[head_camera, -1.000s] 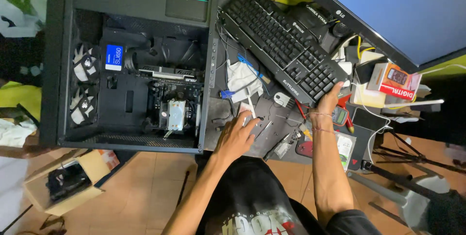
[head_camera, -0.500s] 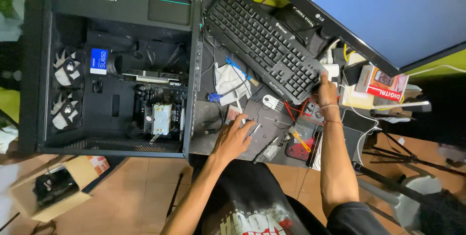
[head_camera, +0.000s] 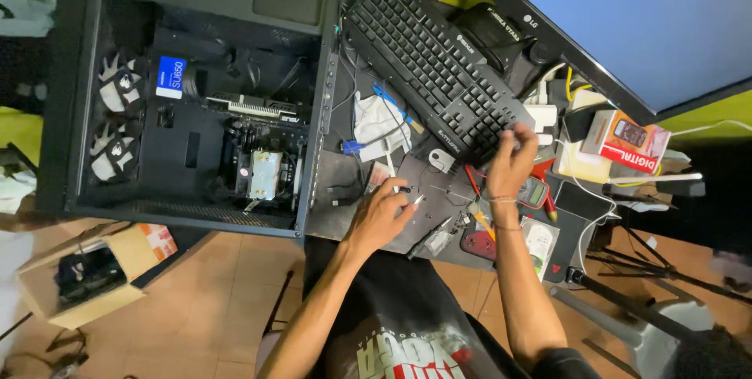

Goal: Connecting internal cables, cleaning the glass side panel, and reattaching it to the PC case

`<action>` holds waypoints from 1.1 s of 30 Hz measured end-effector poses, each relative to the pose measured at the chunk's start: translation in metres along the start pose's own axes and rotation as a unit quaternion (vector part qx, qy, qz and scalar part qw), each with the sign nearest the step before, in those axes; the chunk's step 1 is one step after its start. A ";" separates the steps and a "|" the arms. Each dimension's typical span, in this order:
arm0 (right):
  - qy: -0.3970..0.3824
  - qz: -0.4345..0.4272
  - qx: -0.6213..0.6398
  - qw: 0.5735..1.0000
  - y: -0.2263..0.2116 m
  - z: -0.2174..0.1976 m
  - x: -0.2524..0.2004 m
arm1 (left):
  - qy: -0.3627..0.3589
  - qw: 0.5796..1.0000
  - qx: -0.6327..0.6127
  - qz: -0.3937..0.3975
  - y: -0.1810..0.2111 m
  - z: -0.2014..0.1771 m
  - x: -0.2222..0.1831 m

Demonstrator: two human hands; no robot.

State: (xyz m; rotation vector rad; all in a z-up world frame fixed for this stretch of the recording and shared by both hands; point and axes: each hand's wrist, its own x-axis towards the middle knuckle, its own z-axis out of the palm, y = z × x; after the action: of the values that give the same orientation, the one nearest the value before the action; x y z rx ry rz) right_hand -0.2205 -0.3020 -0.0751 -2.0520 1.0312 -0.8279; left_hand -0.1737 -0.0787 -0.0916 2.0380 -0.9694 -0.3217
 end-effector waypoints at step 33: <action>-0.413 0.252 0.431 0.762 -0.277 0.133 -0.131 | 0.174 0.981 0.033 0.082 -0.082 -0.258 0.013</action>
State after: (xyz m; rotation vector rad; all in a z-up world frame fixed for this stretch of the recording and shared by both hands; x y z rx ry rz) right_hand -0.0673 -0.0286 0.0405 -1.0235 0.4679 -0.0027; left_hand 0.0148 0.0899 0.0056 1.9717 -0.9281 0.1547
